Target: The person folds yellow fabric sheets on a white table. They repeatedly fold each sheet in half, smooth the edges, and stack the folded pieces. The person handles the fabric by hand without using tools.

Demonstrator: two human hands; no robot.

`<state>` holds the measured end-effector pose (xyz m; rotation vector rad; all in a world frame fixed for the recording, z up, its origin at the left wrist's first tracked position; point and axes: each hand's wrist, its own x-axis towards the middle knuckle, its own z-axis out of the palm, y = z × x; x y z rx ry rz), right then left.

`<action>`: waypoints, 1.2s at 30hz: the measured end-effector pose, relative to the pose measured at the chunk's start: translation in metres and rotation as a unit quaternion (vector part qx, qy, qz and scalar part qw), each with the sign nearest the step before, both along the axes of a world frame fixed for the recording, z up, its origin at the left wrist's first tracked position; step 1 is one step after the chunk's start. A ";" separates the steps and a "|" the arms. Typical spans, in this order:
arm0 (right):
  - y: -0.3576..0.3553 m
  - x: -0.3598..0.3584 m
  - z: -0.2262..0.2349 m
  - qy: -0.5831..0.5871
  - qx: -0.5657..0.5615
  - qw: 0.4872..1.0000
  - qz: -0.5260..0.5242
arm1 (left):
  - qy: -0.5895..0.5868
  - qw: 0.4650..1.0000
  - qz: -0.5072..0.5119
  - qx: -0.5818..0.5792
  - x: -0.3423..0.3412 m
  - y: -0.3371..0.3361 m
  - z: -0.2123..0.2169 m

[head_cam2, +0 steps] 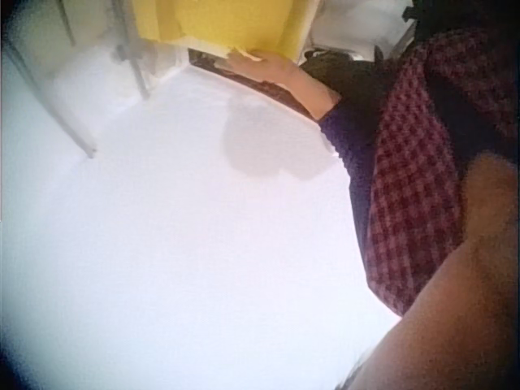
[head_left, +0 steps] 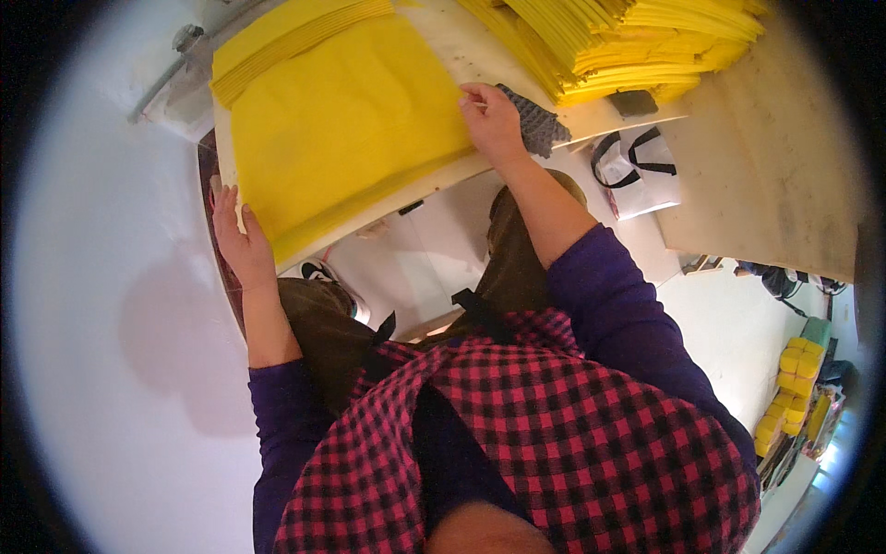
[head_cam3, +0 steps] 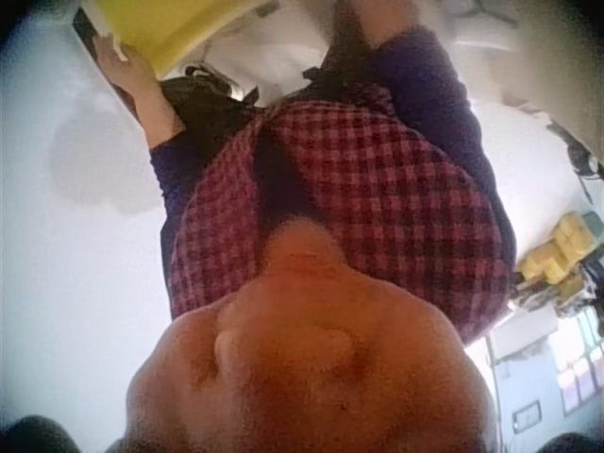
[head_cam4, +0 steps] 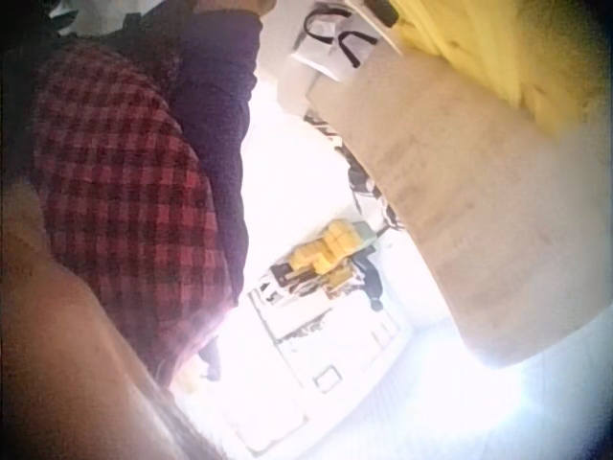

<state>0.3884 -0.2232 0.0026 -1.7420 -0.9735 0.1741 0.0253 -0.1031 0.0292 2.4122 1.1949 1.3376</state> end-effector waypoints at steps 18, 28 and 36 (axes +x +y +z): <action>0.002 0.009 -0.003 0.013 0.009 1.000 0.000 | 0.247 0.946 -0.203 -0.057 0.127 0.041 0.027; -0.001 0.008 0.003 0.017 0.020 1.000 0.006 | 0.288 0.941 -0.171 -0.033 0.129 0.046 -0.022; -0.002 0.010 0.004 0.032 0.014 0.999 0.005 | 0.279 0.946 -0.166 -0.020 0.131 0.041 -0.020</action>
